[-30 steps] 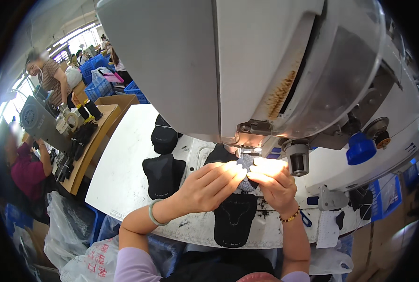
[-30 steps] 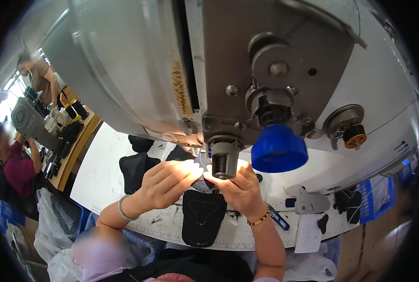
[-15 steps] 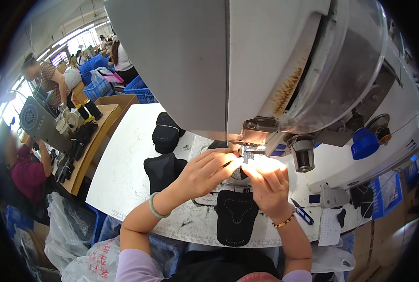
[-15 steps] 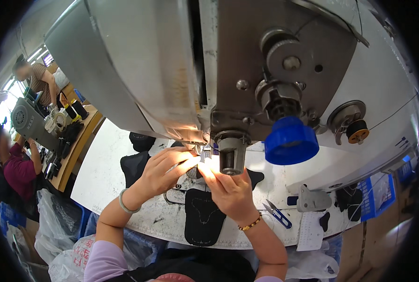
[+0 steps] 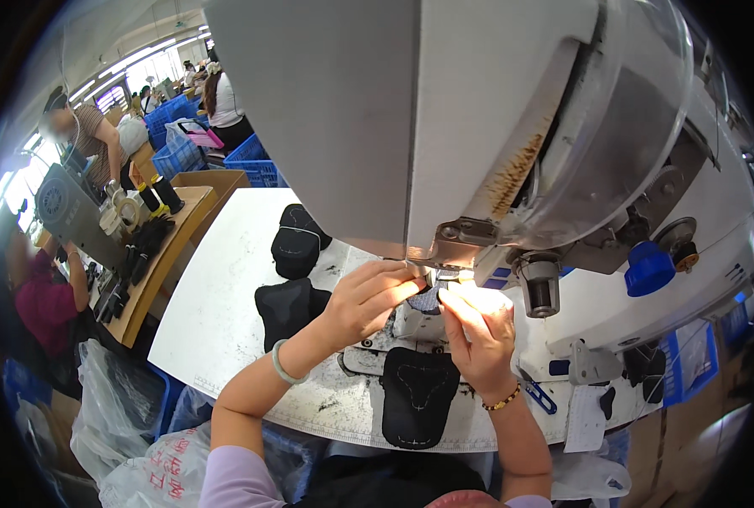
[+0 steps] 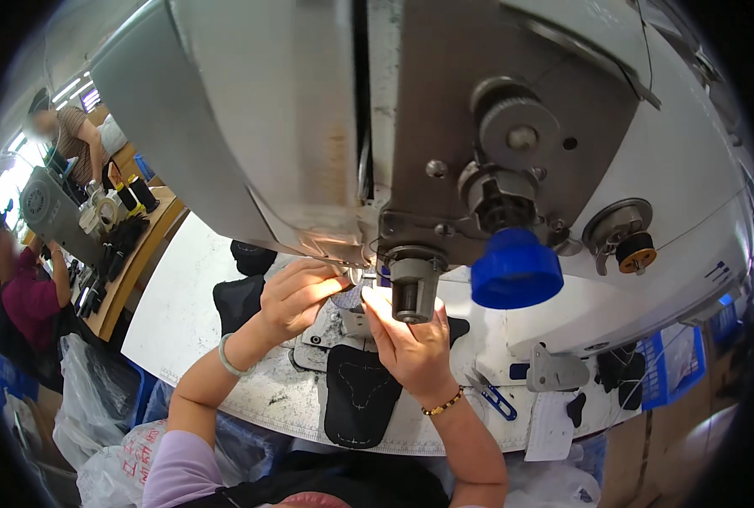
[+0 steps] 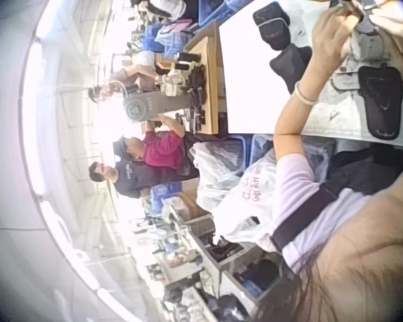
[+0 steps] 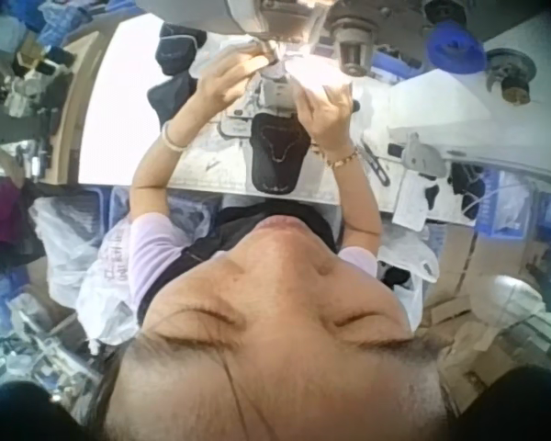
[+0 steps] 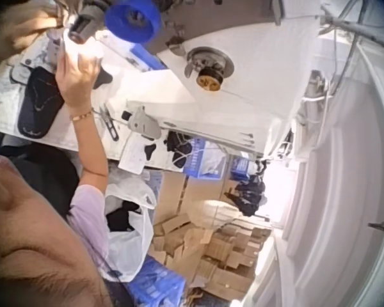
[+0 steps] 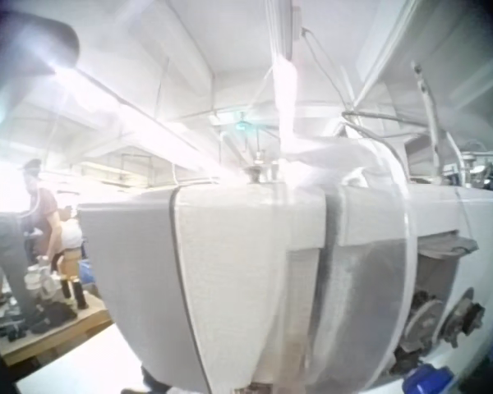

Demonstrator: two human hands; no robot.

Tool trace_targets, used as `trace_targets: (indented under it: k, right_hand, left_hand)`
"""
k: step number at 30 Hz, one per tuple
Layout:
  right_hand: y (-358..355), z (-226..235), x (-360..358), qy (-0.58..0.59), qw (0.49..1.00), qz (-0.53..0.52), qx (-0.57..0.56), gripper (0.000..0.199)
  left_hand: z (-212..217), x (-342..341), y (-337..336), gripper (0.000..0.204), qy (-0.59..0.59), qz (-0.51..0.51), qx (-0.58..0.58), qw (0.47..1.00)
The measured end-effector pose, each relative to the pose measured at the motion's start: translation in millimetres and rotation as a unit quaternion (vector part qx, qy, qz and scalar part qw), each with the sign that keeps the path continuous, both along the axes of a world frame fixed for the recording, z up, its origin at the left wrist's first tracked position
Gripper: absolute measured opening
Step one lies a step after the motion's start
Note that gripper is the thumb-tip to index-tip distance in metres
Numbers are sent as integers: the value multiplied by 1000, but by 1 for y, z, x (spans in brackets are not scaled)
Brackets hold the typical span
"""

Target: The person sews small black fabric parts using a sewing machine. They repeatedly pick up a part, align it under the needle, sew along the edges, and place the finished piece on the table. The process is repeated for multiple identical parts.

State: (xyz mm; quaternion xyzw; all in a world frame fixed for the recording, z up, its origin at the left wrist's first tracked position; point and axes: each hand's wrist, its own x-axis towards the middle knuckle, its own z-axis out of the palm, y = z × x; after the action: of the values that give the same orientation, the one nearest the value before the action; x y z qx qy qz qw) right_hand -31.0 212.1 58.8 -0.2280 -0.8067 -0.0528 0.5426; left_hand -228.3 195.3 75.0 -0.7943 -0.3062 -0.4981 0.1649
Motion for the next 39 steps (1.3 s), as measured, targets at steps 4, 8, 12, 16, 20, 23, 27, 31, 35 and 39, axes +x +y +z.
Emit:
trace_targets:
  k: [4, 8, 12, 16, 20, 23, 27, 31, 35, 39]
  right_hand:
    - [3, 1, -1, 13, 1000, 5, -18, 21]
    - [4, 4, -1, 14, 999, 31, -38, 20]
    - [10, -7, 3, 18, 1000, 11, 10, 25]
    - [1, -11, 2, -11, 998, 0, 61, 30]
    - [-1, -13, 0, -34, 996, -46, 68, 33]
    - [0, -14, 1, -18, 999, -25, 42, 32]
    - [0, -7, 4, -14, 1000, -5, 15, 23]
    - [-1, -2, 4, -16, 1000, -7, 21, 22]
    - [-2, 1, 3, -18, 999, -23, -29, 15]
    - [-3, 2, 2, -21, 998, -18, -64, 10]
  left_hand:
    - [-10, -5, 5, 25, -76, -53, -89, 992]
    - [0, -7, 1, 28, -41, -56, -72, 995]
    - [11, -4, -6, 32, 15, -28, -46, 998]
    - [13, -2, -10, 32, 41, -6, -40, 998]
    - [14, 5, -17, 32, 55, 38, -18, 998]
    - [13, 9, -22, 34, 66, 63, -20, 996]
    - [13, 15, -29, 38, 89, 81, -31, 992]
    - [14, 18, -32, 35, 88, 99, -43, 990]
    - [21, 27, -37, 34, 126, 136, -31, 982]
    - [22, 30, -40, 32, 172, 162, -18, 971]
